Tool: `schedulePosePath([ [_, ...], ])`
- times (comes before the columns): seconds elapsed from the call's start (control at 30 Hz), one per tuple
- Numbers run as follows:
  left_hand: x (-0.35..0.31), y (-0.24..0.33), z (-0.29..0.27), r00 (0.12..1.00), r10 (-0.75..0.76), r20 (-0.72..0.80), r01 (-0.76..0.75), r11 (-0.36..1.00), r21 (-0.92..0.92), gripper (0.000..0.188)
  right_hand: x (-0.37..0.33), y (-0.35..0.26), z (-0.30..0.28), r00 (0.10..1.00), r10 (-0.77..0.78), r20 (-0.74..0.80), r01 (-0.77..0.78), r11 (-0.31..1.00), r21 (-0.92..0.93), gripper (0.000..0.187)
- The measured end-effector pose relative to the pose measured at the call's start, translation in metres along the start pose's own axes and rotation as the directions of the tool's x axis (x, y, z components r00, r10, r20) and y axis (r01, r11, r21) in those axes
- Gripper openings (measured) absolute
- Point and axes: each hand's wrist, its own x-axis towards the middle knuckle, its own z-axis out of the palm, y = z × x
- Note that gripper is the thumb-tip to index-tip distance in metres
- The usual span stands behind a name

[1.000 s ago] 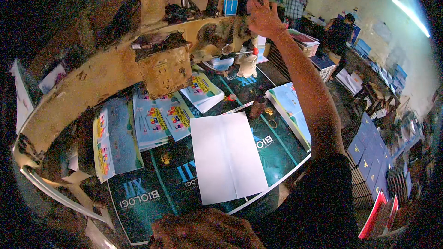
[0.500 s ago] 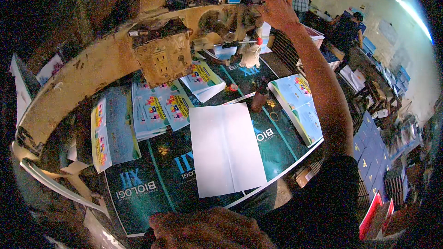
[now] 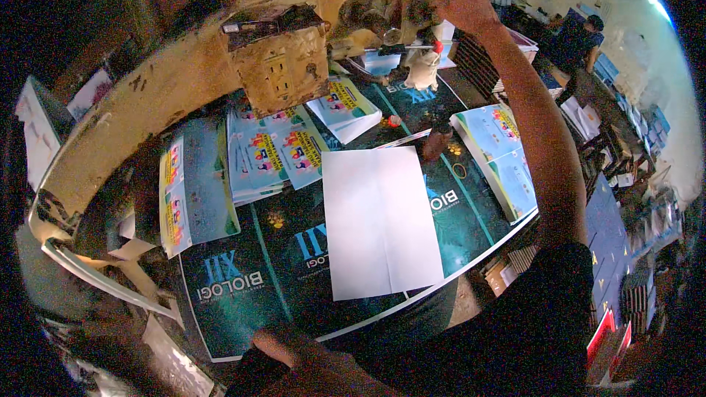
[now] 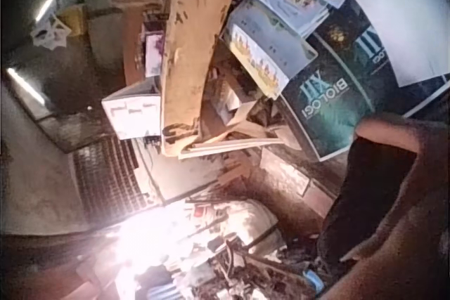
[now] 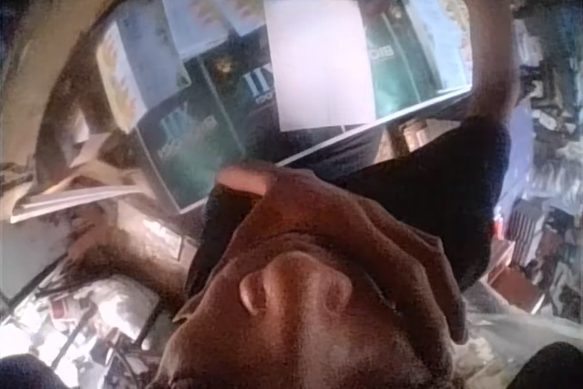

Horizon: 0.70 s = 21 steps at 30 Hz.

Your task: The person folds printed paper sheets in half by hand and creases the folded edges using a wooden tool on a workbench.

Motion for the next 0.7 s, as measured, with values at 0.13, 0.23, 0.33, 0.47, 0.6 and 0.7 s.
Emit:
schedulePosePath([
  [0.13,0.0,-0.002,-0.001,1.0,0.006,0.008,-0.006,1.0,-0.015,0.053,-0.002,0.011,0.004,0.994,0.098,0.046,-0.101,0.993,0.053,0.041],
  [0.23,-0.001,-0.002,-0.002,1.0,0.002,0.012,-0.001,1.0,-0.018,0.053,0.0,0.003,0.004,0.995,0.07,0.076,-0.079,0.989,0.121,0.039],
  [0.33,-0.002,-0.002,-0.001,1.0,0.0,0.015,0.0,1.0,-0.023,0.052,-0.003,-0.003,-0.001,0.998,0.0,0.066,-0.011,0.986,0.165,0.038],
  [0.47,-0.001,0.0,-0.001,1.0,-0.004,0.013,0.004,1.0,-0.02,0.051,-0.005,-0.003,-0.009,1.0,-0.003,0.025,-0.002,0.973,0.232,0.04],
  [0.6,0.001,-0.001,-0.001,1.0,0.005,0.011,-0.004,1.0,-0.014,0.05,-0.002,-0.001,-0.011,0.995,0.048,0.092,-0.069,0.969,0.237,0.045],
  [0.7,0.0,0.0,-0.001,1.0,0.008,0.009,-0.008,1.0,-0.014,0.049,0.003,-0.002,-0.011,0.992,0.038,0.119,-0.065,0.971,0.229,0.05],
])
